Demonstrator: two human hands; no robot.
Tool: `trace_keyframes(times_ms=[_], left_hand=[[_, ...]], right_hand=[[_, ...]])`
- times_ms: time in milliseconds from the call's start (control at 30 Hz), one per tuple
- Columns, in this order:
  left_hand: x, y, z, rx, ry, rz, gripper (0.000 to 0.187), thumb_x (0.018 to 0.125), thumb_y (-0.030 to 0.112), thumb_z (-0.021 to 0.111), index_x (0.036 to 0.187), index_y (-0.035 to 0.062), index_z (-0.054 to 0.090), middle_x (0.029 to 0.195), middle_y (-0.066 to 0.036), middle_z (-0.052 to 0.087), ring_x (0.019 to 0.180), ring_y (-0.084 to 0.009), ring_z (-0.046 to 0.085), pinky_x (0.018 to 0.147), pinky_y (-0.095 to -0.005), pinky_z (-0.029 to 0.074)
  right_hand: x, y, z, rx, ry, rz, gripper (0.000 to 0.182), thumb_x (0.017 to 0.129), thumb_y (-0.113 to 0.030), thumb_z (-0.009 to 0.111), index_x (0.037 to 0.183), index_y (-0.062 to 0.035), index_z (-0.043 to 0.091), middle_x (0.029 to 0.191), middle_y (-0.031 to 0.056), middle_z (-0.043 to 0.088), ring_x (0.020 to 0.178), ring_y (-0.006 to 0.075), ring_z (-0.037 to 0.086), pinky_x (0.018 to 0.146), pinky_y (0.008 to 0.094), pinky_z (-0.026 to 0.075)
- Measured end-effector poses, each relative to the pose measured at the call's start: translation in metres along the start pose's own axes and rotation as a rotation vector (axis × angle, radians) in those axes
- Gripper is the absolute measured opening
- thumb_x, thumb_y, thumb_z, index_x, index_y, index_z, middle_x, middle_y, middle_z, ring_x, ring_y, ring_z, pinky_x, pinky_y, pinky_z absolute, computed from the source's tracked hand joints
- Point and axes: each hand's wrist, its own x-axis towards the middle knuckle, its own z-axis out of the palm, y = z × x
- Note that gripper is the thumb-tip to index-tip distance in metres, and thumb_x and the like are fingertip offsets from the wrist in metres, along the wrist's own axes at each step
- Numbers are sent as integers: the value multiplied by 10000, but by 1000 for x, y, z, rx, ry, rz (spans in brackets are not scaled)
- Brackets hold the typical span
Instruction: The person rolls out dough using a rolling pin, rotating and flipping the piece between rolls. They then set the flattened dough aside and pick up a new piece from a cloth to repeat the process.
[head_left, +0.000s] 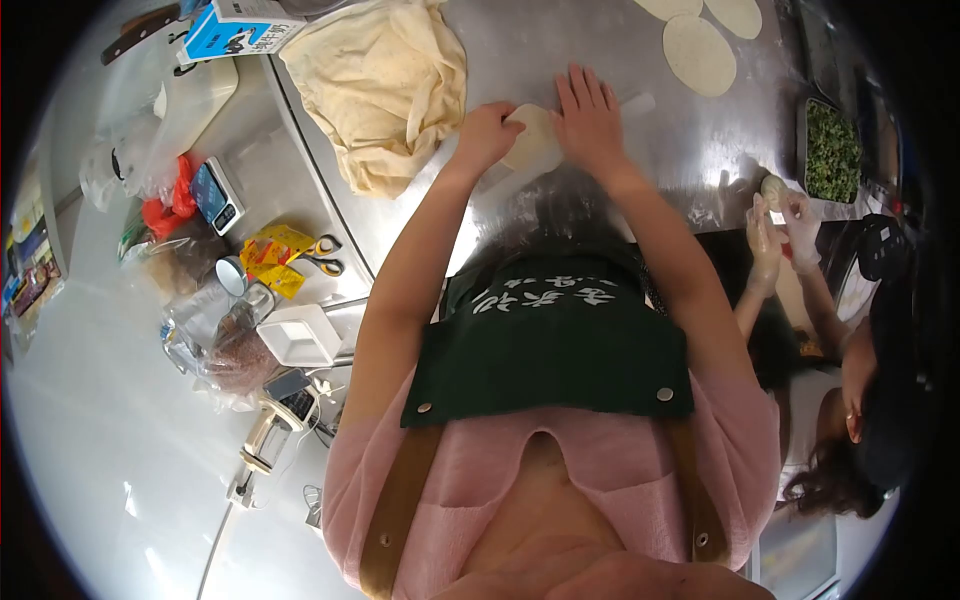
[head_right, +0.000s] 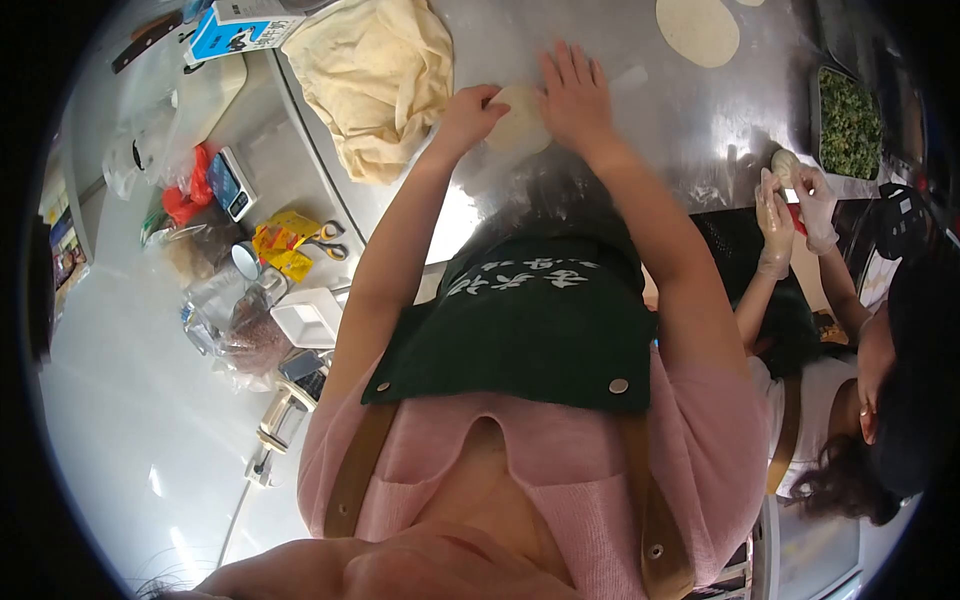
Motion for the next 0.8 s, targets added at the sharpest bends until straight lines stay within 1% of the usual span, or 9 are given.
trace_keyframes(times_ms=[100, 267, 400, 467, 500, 567, 667, 767, 800], left_hand=[[2, 0, 2, 105, -61, -4, 287, 763, 227, 676, 984, 46, 704, 912, -188, 686, 884, -362, 652, 790, -428, 508], [2, 11, 6, 255, -94, 0, 248, 782, 219, 671, 961, 48, 686, 967, -181, 673, 939, -358, 638, 798, -444, 505], [-16, 26, 7, 435, 6, 166, 157, 801, 153, 650, 917, 48, 656, 972, -172, 659, 918, -355, 633, 783, -454, 506], [-28, 28, 13, 552, 66, 264, 114, 805, 116, 638, 896, 47, 645, 956, -170, 656, 897, -354, 632, 776, -456, 506], [-38, 35, 10, 514, 37, 243, 116, 801, 106, 637, 898, 43, 644, 953, -173, 655, 895, -357, 630, 777, -456, 505], [-52, 56, 1, 436, -24, 206, 121, 795, 87, 635, 903, 33, 641, 946, -181, 652, 892, -364, 625, 779, -458, 501], [-48, 55, -13, 205, 94, 169, 139, 794, 76, 630, 920, 21, 644, 951, -196, 649, 909, -377, 620, 784, -461, 495], [-29, 29, -9, 381, -39, 36, 180, 787, 82, 637, 954, 16, 655, 953, -213, 647, 924, -389, 615, 793, -463, 490], [-27, 24, -9, 373, -25, 54, 189, 786, 84, 639, 963, 17, 657, 952, -214, 648, 925, -390, 615, 794, -462, 490]], right_hand=[[-15, 7, 2, -34, -5, -30, 559, 894, -327, 556, 1375, -65, 449, 1439, 160, 423, 1329, 326, 395, 1081, 510, 302], [1, -2, 2, 43, 47, -5, 557, 856, -326, 603, 1340, -77, 484, 1444, 139, 407, 1317, 303, 398, 1085, 508, 301], [-57, 22, -7, 137, -53, -98, 519, 826, -322, 624, 1298, -130, 521, 1442, 88, 427, 1290, 281, 430, 1100, 484, 292], [-78, 37, -19, 184, -102, -210, 494, 763, -266, 694, 1223, -145, 563, 1406, 81, 447, 1284, 270, 431, 1107, 490, 289], [-84, 42, -24, 205, -127, -263, 486, 731, -239, 730, 1186, -152, 584, 1388, 78, 457, 1280, 265, 432, 1111, 493, 288], [-87, 50, -36, 207, -127, -321, 429, 691, -195, 749, 1095, -156, 609, 1279, 57, 516, 1249, 253, 457, 1111, 484, 291], [-87, 52, -46, 267, -163, -307, 365, 661, -145, 754, 1004, -156, 628, 1114, 26, 568, 1184, 236, 495, 1106, 471, 302], [-73, 54, -53, 306, -181, -293, 332, 656, -127, 752, 962, -159, 628, 1023, 6, 583, 1123, 222, 521, 1096, 468, 315], [-67, 52, -54, 315, -181, -294, 324, 655, -126, 752, 952, -160, 627, 1006, 2, 586, 1104, 217, 527, 1092, 469, 319]])
